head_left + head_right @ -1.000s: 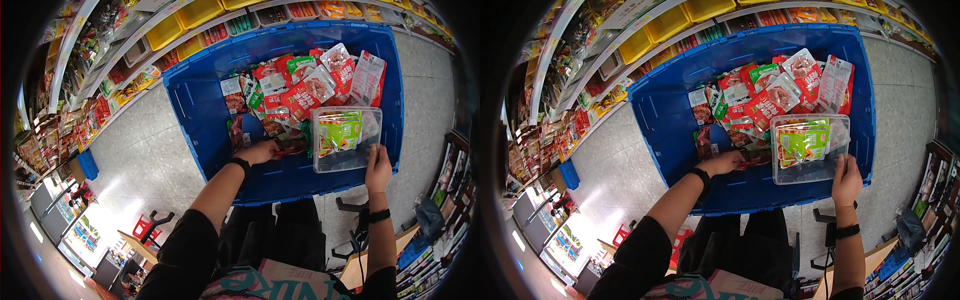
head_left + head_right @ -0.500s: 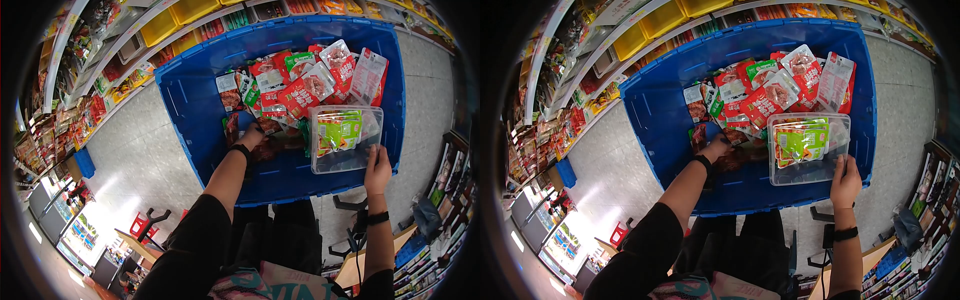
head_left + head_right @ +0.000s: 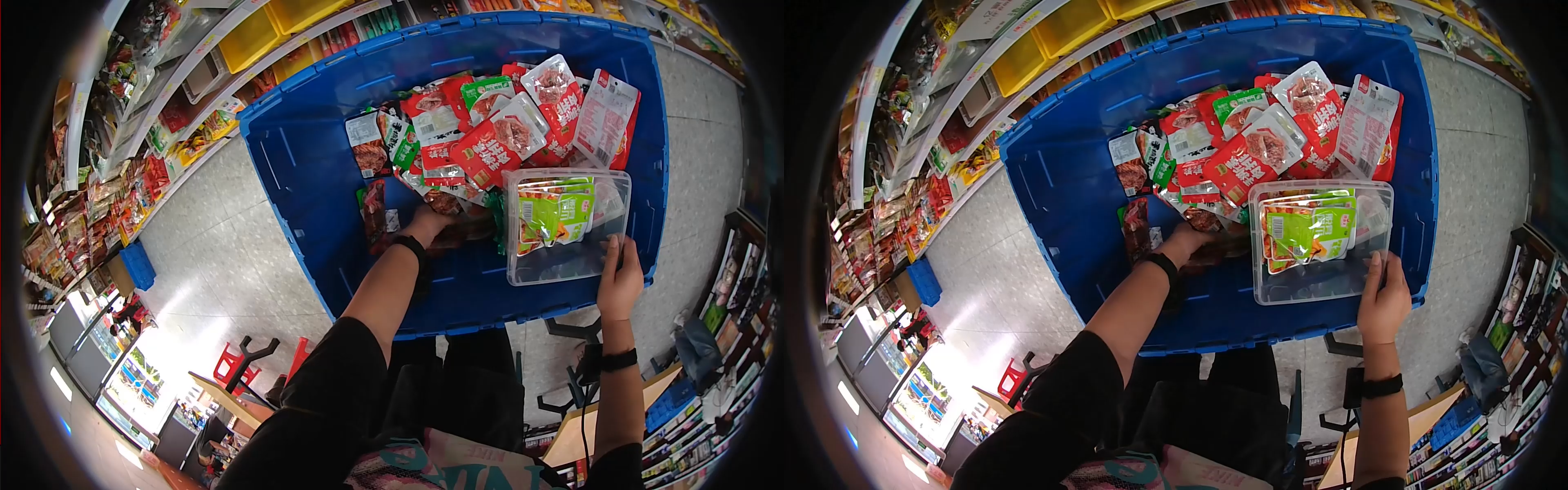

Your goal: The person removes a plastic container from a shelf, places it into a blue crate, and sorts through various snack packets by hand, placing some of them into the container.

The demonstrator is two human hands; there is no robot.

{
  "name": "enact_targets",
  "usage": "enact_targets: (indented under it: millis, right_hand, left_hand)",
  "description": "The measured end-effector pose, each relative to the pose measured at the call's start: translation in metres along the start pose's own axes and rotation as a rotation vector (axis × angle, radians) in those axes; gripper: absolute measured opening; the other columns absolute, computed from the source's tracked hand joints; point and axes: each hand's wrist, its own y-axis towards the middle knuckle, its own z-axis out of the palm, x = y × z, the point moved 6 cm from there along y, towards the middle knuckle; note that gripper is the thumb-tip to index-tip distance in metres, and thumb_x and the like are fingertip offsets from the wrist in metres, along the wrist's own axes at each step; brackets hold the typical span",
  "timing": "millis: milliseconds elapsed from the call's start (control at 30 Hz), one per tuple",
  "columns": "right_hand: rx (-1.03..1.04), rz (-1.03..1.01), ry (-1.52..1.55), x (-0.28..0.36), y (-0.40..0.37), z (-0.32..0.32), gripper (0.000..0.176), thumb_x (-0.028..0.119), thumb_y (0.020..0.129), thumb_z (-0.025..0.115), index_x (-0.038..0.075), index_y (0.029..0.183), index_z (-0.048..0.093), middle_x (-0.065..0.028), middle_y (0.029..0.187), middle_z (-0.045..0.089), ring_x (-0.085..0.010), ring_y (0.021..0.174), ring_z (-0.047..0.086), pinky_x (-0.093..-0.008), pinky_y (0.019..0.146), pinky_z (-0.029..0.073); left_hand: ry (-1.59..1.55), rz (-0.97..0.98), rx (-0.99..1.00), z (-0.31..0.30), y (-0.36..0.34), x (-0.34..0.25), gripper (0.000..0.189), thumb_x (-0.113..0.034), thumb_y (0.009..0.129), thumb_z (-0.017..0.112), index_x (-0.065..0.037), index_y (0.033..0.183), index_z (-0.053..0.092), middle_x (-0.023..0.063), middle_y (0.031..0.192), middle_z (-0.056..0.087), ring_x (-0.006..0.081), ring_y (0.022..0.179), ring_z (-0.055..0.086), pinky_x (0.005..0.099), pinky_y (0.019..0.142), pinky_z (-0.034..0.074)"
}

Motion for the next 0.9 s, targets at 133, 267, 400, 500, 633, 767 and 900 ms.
enact_targets:
  millis: [133,267,400,500,633,767,900]
  right_hand:
    - [-0.001,-0.004,0.016,-0.001,0.000,0.000,0.029,0.029,0.106,0.050,0.004,0.105,0.064,-0.0129,0.088,0.074,-0.0288,0.075,0.072,-0.0362,0.066,0.054]
    - [-0.007,-0.017,0.026,-0.002,-0.002,0.000,0.028,0.028,0.106,0.051,0.004,0.105,0.064,-0.0125,0.089,0.074,-0.0282,0.075,0.071,-0.0366,0.066,0.054]
    - [-0.016,-0.032,0.020,-0.005,0.000,0.001,0.026,0.027,0.105,0.052,0.004,0.106,0.064,-0.0134,0.089,0.073,-0.0319,0.077,0.070,-0.0391,0.066,0.054]
    - [-0.036,-0.056,0.003,-0.004,-0.001,0.001,0.025,0.027,0.105,0.052,0.005,0.106,0.064,-0.0148,0.089,0.072,-0.0350,0.078,0.069,-0.0408,0.066,0.053]
    - [-0.024,-0.036,-0.045,-0.005,-0.001,0.000,0.028,0.030,0.105,0.050,0.005,0.108,0.064,-0.0134,0.092,0.074,-0.0327,0.084,0.071,-0.0395,0.072,0.054]
    - [-0.050,-0.040,0.000,-0.005,-0.001,0.000,0.026,0.028,0.103,0.053,0.005,0.106,0.065,-0.0178,0.091,0.071,-0.0395,0.081,0.068,-0.0446,0.067,0.052]
    - [-0.058,-0.062,0.012,-0.004,-0.001,-0.001,0.026,0.027,0.103,0.054,0.004,0.107,0.065,-0.0187,0.091,0.070,-0.0407,0.080,0.067,-0.0458,0.068,0.052]
  left_hand:
    - [0.085,-0.078,-0.091,-0.002,0.005,0.004,0.063,-0.019,0.071,0.091,0.004,0.122,0.063,0.0135,0.120,0.069,0.0241,0.106,0.068,0.0348,0.092,0.053]
    - [0.032,0.057,0.000,-0.011,0.001,0.000,0.061,-0.018,0.070,0.091,0.004,0.121,0.064,0.0129,0.120,0.069,0.0240,0.106,0.067,0.0337,0.093,0.052]
    - [0.278,0.045,0.063,-0.031,-0.016,-0.016,0.059,-0.019,0.070,0.090,0.003,0.119,0.066,0.0111,0.117,0.070,0.0225,0.105,0.066,0.0319,0.092,0.050]
    - [0.331,0.002,0.143,-0.047,-0.043,-0.029,0.054,-0.019,0.073,0.088,0.002,0.118,0.068,0.0100,0.116,0.071,0.0199,0.104,0.066,0.0307,0.092,0.050]
    - [0.250,-0.046,0.259,-0.054,-0.089,-0.049,0.044,-0.018,0.082,0.083,0.001,0.120,0.069,0.0075,0.118,0.071,0.0151,0.103,0.066,0.0286,0.093,0.050]
    - [0.367,0.105,0.220,-0.060,-0.126,-0.061,0.037,-0.018,0.084,0.082,0.000,0.115,0.072,0.0068,0.110,0.074,0.0122,0.099,0.067,0.0281,0.090,0.053]
    - [0.332,0.210,0.111,-0.063,-0.168,-0.071,0.035,-0.026,0.083,0.082,-0.002,0.107,0.075,0.0105,0.094,0.076,0.0178,0.083,0.072,0.0323,0.078,0.055]
